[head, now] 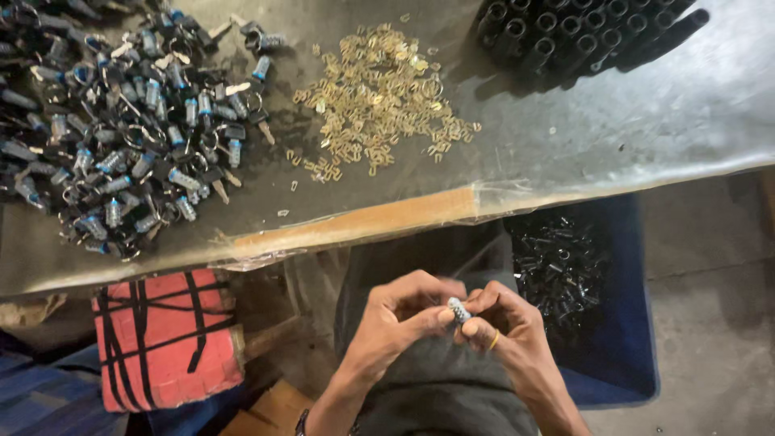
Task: The person sits at a workbench covered with piles of padlock parts and picks up a lock cylinder, inserts a key into it, and works the key and cylinder components by hand, repeating the cycle with successive cylinders and placing finished ones back on the bench.
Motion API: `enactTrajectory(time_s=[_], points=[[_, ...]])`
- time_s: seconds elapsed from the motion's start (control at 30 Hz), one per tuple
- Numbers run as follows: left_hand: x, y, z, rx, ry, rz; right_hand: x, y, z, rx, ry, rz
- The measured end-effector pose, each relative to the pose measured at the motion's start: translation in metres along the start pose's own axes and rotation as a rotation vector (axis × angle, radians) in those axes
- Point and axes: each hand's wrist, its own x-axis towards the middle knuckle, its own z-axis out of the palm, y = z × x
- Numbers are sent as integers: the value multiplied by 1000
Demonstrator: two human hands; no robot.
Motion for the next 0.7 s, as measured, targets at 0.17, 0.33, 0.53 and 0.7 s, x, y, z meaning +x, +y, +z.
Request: enactTrajectory(time_s=[0.17, 0.33, 0.53, 0.7], points=[[-1, -6, 10, -61, -61, 267, 0, -33, 8, -80, -156, 15], [1, 0, 6, -149, 31, 377, 46, -108, -19, -1019, 334, -738], [-5, 3, -5, -118, -9, 302, 155, -170, -59, -1262, 652, -978], [-16, -6, -14, -12, 60, 379, 177, -163, -68, -1384, 717, -833]])
